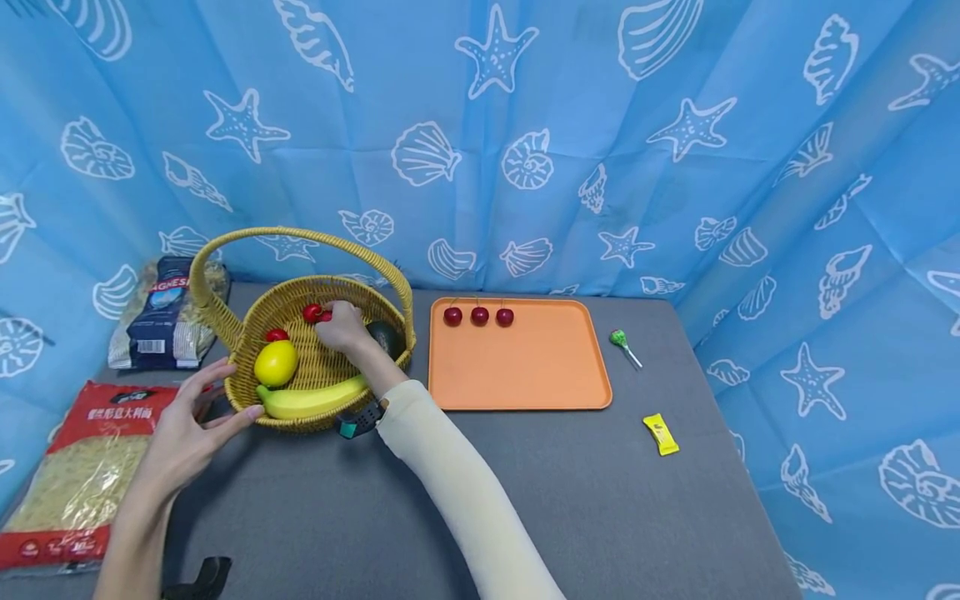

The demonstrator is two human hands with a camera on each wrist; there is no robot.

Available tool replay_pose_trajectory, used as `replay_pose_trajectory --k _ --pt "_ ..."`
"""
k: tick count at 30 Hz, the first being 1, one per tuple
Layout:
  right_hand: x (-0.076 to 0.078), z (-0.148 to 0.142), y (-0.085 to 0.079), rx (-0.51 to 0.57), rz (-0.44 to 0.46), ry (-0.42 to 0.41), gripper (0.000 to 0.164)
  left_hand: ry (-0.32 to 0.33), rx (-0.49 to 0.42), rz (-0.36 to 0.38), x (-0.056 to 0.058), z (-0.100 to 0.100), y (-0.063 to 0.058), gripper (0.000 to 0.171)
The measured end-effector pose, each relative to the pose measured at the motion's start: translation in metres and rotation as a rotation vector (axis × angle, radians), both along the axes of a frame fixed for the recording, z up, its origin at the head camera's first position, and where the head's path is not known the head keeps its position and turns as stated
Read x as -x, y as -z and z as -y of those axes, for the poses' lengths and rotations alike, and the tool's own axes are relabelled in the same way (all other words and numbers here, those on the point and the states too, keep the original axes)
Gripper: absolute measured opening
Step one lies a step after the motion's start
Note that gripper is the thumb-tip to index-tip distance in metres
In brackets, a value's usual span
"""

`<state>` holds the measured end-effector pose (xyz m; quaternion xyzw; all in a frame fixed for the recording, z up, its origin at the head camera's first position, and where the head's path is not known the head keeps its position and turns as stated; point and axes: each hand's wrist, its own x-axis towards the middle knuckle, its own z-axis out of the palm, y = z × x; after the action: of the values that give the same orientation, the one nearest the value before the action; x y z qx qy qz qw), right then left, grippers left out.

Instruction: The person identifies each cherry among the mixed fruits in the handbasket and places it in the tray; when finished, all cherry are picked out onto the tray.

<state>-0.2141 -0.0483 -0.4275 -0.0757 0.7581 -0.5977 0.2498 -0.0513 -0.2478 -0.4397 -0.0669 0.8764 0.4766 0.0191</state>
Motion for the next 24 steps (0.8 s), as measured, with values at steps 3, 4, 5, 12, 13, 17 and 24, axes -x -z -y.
replay_pose_trajectory --k 3,4,5,12,13,17,24 --pt "-0.002 0.003 0.002 0.003 0.007 0.029 0.058 -0.001 -0.002 0.003 0.001 0.0 0.0 0.088" --pt "-0.002 0.004 0.002 0.003 0.006 0.035 0.057 0.0 0.0 0.005 0.001 0.0 0.0 0.088" --pt "-0.003 0.004 0.002 -0.003 0.002 0.041 0.056 0.001 0.0 0.003 0.001 0.0 0.0 0.088" --pt "-0.014 0.005 -0.005 -0.015 -0.083 0.105 0.045 0.005 0.01 -0.012 0.0 0.002 -0.001 0.087" --pt "-0.016 0.004 -0.007 -0.012 -0.099 0.117 0.042 0.005 0.01 -0.011 0.0 0.002 -0.001 0.087" --pt "-0.027 -0.007 -0.013 0.048 -0.144 0.104 0.035 0.004 0.002 -0.001 0.0 0.001 -0.001 0.089" --pt "-0.051 -0.047 -0.029 0.147 -0.21 -0.034 0.036 0.0 -0.009 0.008 0.0 0.001 0.0 0.089"
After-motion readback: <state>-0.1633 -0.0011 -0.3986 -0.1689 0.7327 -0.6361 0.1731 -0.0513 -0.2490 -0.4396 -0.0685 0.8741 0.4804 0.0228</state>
